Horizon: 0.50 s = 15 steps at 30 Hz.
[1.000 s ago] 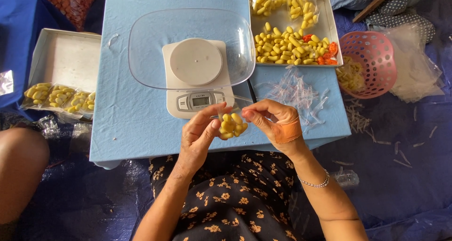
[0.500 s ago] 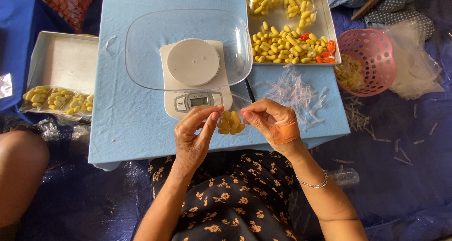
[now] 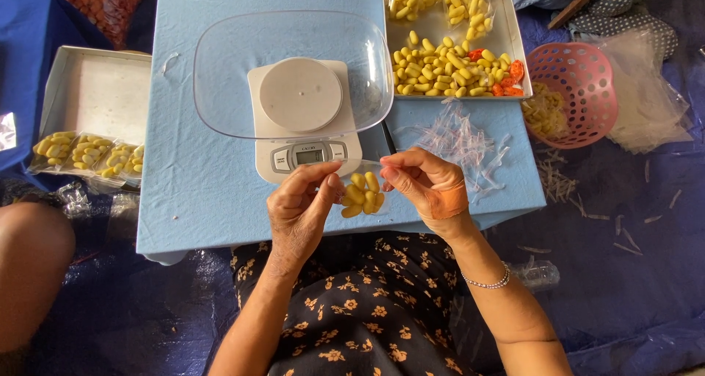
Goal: Manually portioning and bagging small yellow snacks into plastic bags on a floor-based production setup.
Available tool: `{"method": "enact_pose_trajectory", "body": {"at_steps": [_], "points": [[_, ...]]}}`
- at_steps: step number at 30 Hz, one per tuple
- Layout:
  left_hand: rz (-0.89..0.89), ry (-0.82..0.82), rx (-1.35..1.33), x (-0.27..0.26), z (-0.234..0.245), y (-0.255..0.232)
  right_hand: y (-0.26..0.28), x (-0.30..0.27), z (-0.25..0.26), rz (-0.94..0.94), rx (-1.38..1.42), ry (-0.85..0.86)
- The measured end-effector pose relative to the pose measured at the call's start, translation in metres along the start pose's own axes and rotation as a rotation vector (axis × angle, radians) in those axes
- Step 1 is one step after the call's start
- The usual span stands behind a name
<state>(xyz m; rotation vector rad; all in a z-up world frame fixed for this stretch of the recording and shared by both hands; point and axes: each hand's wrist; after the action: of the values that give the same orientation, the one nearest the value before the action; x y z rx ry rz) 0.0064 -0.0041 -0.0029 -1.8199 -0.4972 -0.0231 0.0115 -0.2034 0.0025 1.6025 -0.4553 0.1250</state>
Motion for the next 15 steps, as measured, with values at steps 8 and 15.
{"method": "enact_pose_trajectory", "body": {"at_steps": [8, 15], "points": [[0.039, 0.016, -0.048, 0.000, 0.000, -0.001, 0.000, 0.002, -0.001, -0.012, 0.077, 0.075], [0.167, 0.033, -0.061, -0.001, 0.002, 0.005, 0.013, 0.010, -0.002, 0.143, -0.057, 0.185]]}}
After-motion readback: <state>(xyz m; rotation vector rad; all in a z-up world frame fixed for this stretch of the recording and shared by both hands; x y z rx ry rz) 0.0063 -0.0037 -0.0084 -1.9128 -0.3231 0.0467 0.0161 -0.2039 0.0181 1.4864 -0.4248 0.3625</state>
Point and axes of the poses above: each hand's wrist, its own x-axis towards the middle knuckle, its own z-axis out of the back of the hand, y = z × x, and after that the axes turned 15 degrees about -y, right-handed
